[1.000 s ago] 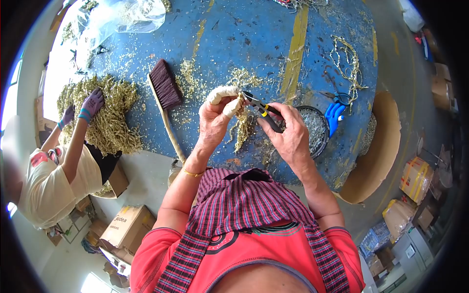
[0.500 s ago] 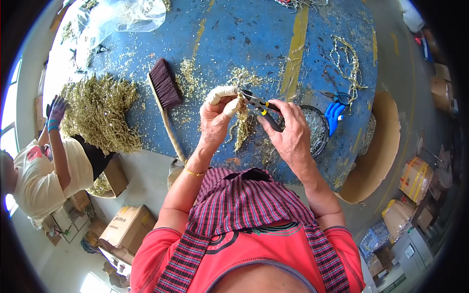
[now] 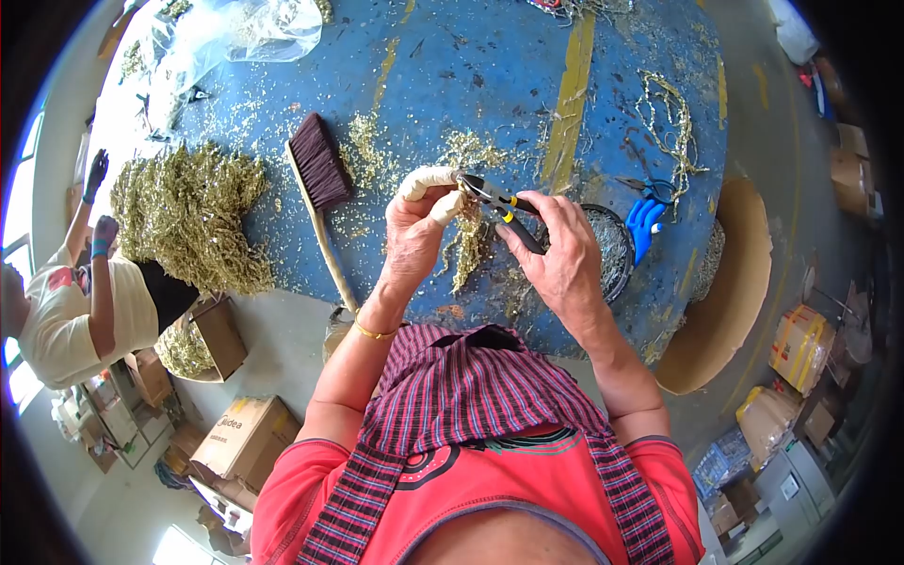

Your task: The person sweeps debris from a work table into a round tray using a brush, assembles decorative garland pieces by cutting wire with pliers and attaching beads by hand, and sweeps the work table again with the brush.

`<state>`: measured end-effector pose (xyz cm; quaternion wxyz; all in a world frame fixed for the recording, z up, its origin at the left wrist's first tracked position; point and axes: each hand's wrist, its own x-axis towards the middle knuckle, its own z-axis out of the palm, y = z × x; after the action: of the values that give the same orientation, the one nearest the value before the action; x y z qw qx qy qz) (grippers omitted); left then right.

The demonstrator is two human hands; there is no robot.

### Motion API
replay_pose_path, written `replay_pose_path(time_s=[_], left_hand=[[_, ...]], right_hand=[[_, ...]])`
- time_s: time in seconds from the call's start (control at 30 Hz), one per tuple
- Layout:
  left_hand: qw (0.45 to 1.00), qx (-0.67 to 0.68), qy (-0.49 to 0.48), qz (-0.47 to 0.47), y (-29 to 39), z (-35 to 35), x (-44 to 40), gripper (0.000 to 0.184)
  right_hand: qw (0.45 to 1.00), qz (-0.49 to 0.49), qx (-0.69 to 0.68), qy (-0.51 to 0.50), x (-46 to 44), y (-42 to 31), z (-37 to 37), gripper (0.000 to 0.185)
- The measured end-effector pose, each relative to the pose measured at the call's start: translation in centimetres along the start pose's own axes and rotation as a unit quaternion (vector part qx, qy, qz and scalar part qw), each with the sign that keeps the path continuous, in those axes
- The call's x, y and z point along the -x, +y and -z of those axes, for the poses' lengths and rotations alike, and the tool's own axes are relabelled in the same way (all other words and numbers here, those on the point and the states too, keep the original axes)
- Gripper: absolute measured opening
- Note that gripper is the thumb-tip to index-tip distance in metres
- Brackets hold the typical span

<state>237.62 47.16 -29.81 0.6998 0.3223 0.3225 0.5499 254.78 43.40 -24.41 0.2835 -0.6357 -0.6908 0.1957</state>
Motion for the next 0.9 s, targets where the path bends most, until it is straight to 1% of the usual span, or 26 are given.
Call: replay_pose_path(time_s=[0.07, 0.13, 0.33, 0.43, 0.53, 0.63, 0.77, 0.83, 0.9], left_hand=[[1.0, 0.002, 0.005, 0.011, 0.0, 0.0, 0.1, 0.021], [1.0, -0.009, 0.008, 0.0, -0.1, 0.0, 0.2, 0.021], [1.0, -0.002, -0.006, 0.0, -0.1, 0.3, 0.1, 0.021], [1.0, -0.015, 0.007, 0.001, -0.1, 0.3, 0.1, 0.021], [0.998, -0.057, 0.022, -0.004, 0.3, 0.3, 0.1, 0.021], [0.996, -0.087, 0.022, -0.016, 0.6, 0.0, -0.1, 0.02], [0.992, -0.12, 0.02, -0.033, 0.6, 0.5, -0.2, 0.021], [0.991, -0.126, 0.029, -0.025, 0.1, 0.9, -0.4, 0.021], [0.989, -0.142, 0.037, -0.024, -0.4, 1.4, -0.5, 0.02]], right_hand=[[1.0, 0.005, 0.012, -0.001, 0.0, 0.0, 0.0, 0.043], [0.999, 0.004, 0.03, -0.008, -0.1, -0.1, 0.2, 0.043], [0.999, 0.003, 0.029, -0.02, -0.1, 0.5, 0.0, 0.04], [0.998, -0.001, 0.035, -0.042, -0.2, 0.6, -0.1, 0.031], [0.997, 0.027, 0.061, -0.033, -0.9, 1.1, -0.2, 0.023], [0.998, 0.028, 0.012, -0.058, -1.5, 1.8, -0.4, 0.018], [0.997, 0.045, 0.006, -0.061, -2.3, 2.5, -0.9, 0.016], [0.997, 0.064, -0.005, -0.052, -2.4, 3.4, -1.9, 0.015], [0.997, 0.051, -0.012, -0.064, -2.5, 3.9, -2.8, 0.016]])
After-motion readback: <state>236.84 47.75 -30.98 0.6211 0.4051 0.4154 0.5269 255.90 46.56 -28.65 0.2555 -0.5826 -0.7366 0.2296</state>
